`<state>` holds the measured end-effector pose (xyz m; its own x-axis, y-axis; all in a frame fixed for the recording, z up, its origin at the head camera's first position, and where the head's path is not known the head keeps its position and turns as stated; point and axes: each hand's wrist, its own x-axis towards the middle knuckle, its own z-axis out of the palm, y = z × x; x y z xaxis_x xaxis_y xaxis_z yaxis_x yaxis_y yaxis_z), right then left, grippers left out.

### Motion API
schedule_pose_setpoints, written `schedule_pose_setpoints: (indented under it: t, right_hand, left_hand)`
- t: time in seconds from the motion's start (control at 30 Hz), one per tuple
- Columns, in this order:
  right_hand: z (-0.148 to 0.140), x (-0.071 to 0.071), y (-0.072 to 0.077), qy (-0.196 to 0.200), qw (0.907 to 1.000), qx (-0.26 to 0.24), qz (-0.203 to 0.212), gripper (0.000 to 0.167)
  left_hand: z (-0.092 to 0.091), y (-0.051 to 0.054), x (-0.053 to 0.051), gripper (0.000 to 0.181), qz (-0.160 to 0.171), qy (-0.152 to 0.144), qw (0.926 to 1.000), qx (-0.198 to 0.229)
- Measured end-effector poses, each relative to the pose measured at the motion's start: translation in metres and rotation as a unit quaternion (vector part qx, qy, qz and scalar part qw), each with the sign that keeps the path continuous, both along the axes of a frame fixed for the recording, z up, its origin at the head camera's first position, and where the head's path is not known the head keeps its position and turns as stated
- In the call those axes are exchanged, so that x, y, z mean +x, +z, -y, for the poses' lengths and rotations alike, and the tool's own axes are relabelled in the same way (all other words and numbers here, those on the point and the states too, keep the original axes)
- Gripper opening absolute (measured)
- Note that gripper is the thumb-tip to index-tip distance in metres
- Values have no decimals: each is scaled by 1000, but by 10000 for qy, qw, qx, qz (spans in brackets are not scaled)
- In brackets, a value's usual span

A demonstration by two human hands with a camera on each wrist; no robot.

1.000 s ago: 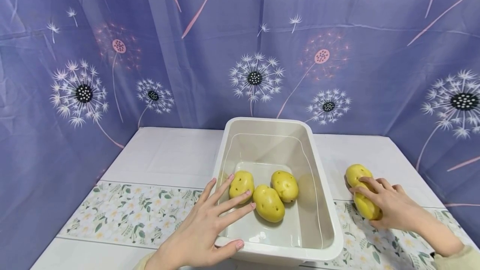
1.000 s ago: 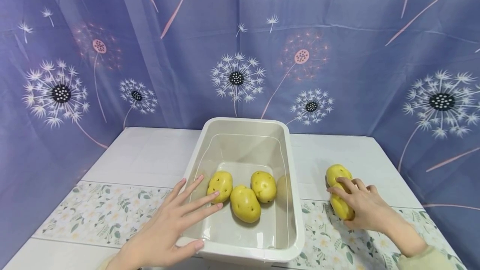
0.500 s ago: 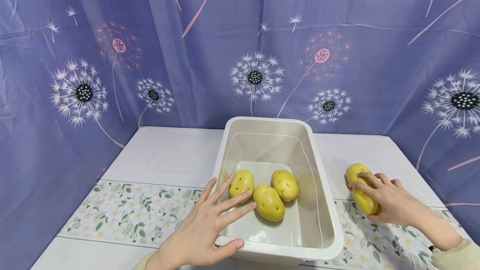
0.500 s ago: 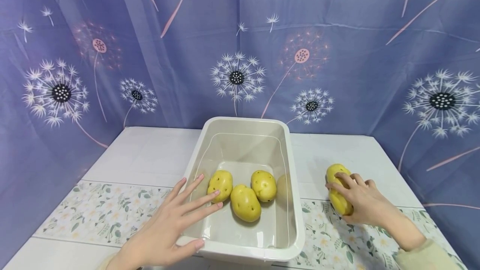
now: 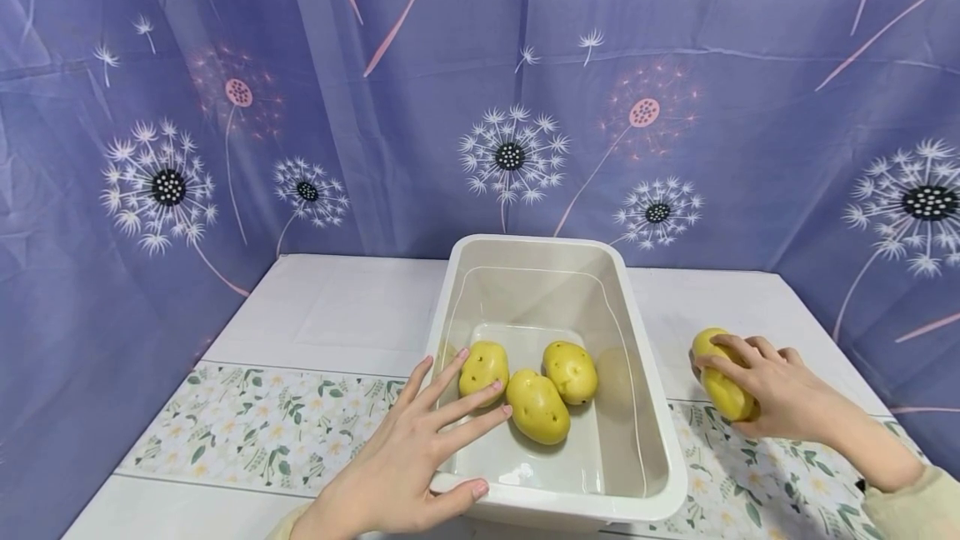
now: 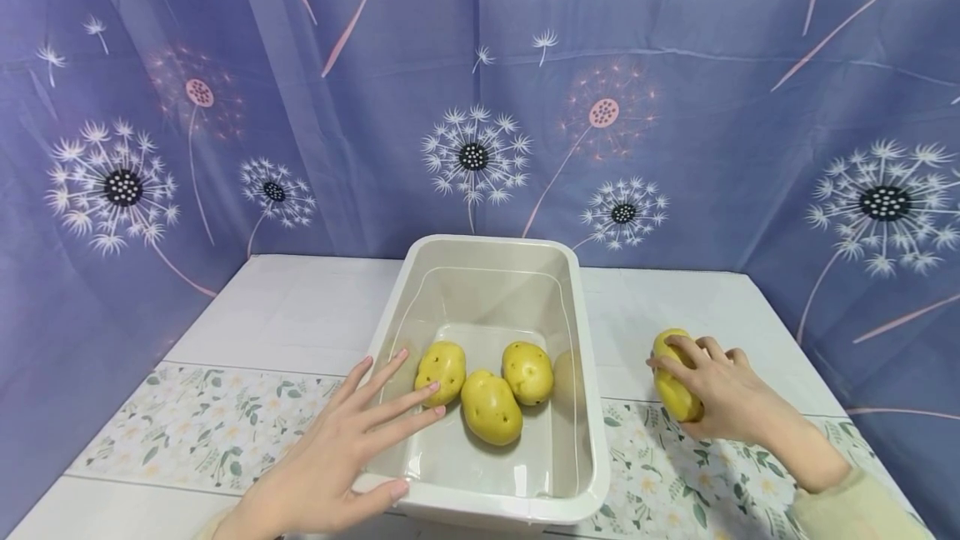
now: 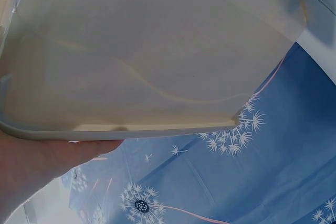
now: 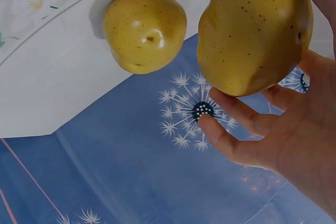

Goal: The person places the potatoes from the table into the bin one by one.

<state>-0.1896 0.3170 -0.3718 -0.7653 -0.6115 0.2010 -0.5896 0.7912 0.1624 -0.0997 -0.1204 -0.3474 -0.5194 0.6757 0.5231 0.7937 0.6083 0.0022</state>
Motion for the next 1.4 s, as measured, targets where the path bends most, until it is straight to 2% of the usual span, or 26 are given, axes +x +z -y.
schedule_pose_setpoints:
  t: [0.23, 0.47, 0.77, 1.13, 1.4]
  right_hand:
    - [3, -2, 4, 179, 9996, -72, -190, 83]
    - [6, -5, 13, 221, 9987, -41, -455, 85]
    - [12, -8, 23, 279, 9984, -82, -495, 86]
    - [24, -13, 35, 525, 9952, -121, -816, 83]
    - [31, -14, 44, 757, 9929, -265, -874, 77]
  left_hand:
    - [0, -1, 0, 59, -71, -4, 10000, 4]
    - [0, -1, 0, 55, -52, 26, 10000, -49]
    - [0, 0, 0, 62, -40, -38, 10000, 6]
    - [1, 0, 0, 57, -55, 2, 10000, -37]
    - [0, -1, 0, 55, -108, -15, 9999, -10]
